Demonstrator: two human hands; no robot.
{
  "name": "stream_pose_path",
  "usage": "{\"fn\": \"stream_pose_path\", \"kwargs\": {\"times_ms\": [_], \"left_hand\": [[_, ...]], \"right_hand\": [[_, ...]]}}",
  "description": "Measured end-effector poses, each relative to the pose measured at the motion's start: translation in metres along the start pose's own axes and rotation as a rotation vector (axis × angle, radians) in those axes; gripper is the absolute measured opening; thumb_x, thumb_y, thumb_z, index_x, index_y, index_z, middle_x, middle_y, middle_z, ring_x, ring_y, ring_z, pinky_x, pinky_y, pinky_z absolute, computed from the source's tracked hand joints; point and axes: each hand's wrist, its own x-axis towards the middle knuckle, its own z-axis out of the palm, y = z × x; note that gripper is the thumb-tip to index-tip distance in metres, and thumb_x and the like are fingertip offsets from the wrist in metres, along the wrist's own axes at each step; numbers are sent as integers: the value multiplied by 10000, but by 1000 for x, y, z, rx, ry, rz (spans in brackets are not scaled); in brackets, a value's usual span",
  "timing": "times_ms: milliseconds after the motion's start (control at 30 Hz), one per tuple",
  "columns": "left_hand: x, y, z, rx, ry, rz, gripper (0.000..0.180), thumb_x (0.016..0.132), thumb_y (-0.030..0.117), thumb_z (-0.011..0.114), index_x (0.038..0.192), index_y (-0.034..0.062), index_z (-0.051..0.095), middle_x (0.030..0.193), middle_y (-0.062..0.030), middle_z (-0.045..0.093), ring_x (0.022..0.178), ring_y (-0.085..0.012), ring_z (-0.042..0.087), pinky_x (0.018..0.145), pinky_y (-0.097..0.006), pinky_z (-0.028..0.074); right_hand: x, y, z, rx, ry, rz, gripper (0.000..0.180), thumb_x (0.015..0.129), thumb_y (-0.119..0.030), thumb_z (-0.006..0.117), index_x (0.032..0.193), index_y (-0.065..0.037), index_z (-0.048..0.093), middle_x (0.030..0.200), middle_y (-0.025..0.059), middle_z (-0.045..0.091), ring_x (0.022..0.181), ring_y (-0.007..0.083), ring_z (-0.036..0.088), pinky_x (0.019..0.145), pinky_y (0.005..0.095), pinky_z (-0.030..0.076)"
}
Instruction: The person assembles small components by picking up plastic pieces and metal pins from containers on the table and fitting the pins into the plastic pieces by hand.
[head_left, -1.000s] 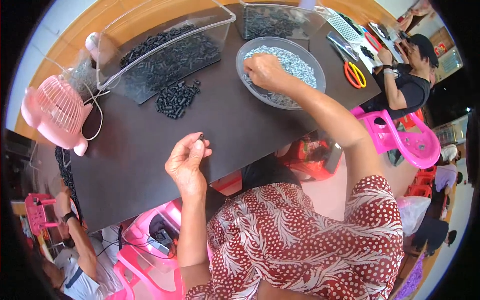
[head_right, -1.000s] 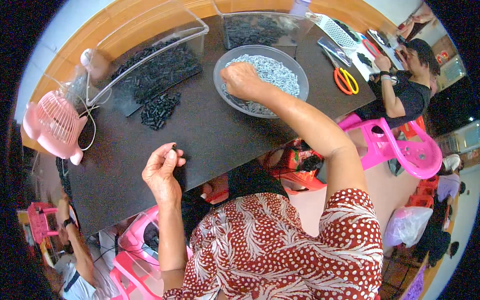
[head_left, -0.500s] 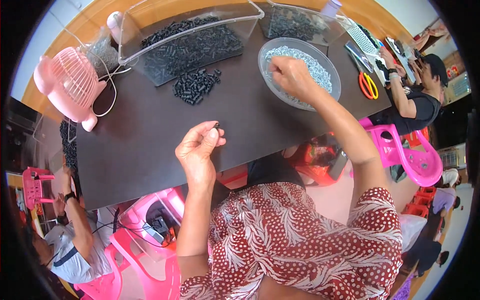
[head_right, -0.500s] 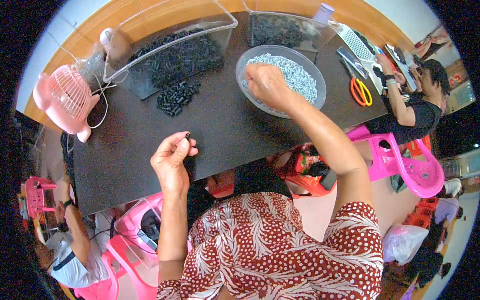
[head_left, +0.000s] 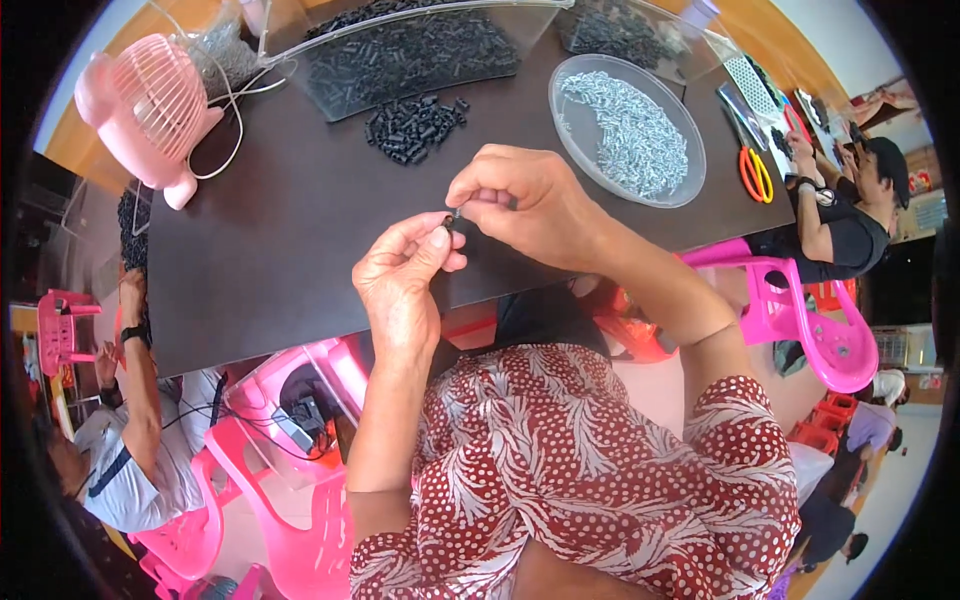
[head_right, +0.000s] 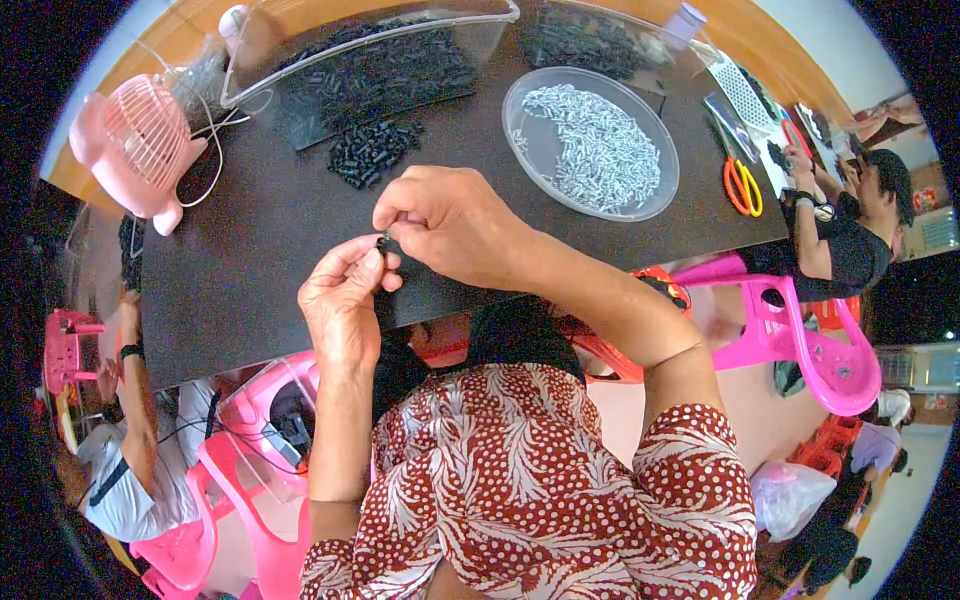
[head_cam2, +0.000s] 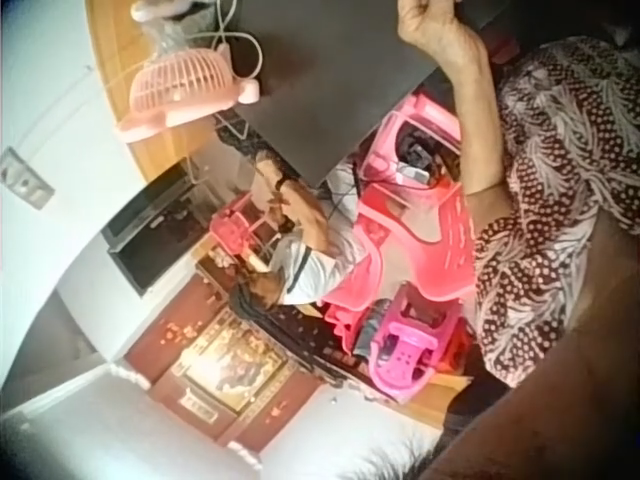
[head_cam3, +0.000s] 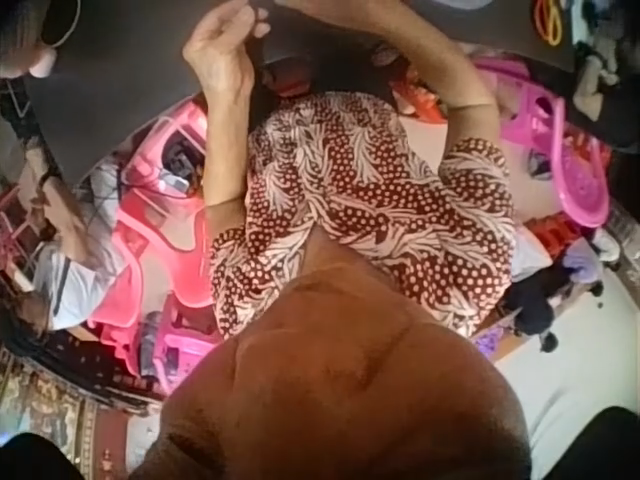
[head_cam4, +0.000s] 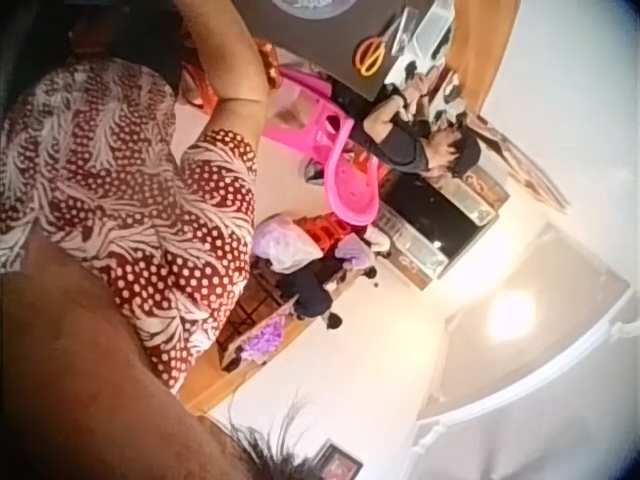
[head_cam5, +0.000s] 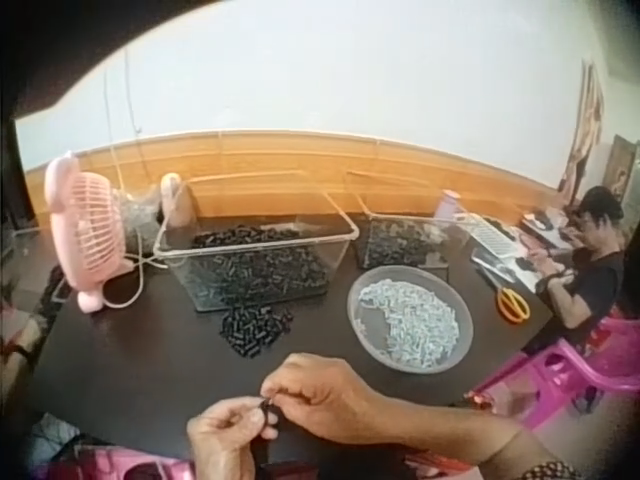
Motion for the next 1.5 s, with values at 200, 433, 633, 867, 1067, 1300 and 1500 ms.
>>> {"fn": "stream_pose_path", "kwargs": {"times_ms": [200,433,633,867,1067,1300,1500], "left_hand": [[-3,0,0,-5,-2,21,155,810,-8,599,953,-65,609,832,-111,631,683,-170,599,592,-253,495],[-2,-2,-4,-51,20,15,153,808,-4,604,949,-63,607,830,-108,631,664,-164,589,598,-261,488],[-3,3,-1,-140,86,-11,128,814,-12,594,931,-60,612,792,-118,630,628,-147,581,609,-242,479],[-1,-2,-10,-105,14,-5,134,808,17,618,925,-48,618,793,-102,630,633,-146,586,600,-243,485],[4,0,-14,-39,36,20,133,795,9,630,919,-39,628,797,-96,627,684,-165,614,594,-254,509],[5,1,-13,-35,37,31,125,795,1,628,912,-44,629,806,-92,620,683,-166,613,592,-256,513],[3,1,-16,-35,35,27,124,801,4,623,914,-45,628,805,-92,620,682,-165,612,594,-255,513]], "right_hand": [[0,-1,15,30,101,3,86,692,-10,614,767,-42,588,686,96,558,618,228,578,520,307,452],[-3,2,23,-122,165,-196,134,693,16,614,811,-46,603,756,73,574,675,222,559,571,313,446],[-13,-2,40,-159,265,-255,154,652,-30,638,797,-54,592,827,96,567,749,277,529,638,352,440],[-13,-3,36,253,185,54,148,722,-2,620,867,-27,624,886,101,586,772,202,584,655,288,466],[14,46,26,54,297,235,151,759,3,602,906,-4,638,801,43,618,731,88,576,654,219,461],[35,84,42,-445,341,26,148,690,-60,647,837,-56,630,711,72,579,678,232,568,618,345,457],[41,87,45,-496,330,-16,104,680,-96,649,773,-86,605,714,93,572,709,287,561,626,402,458]]}}
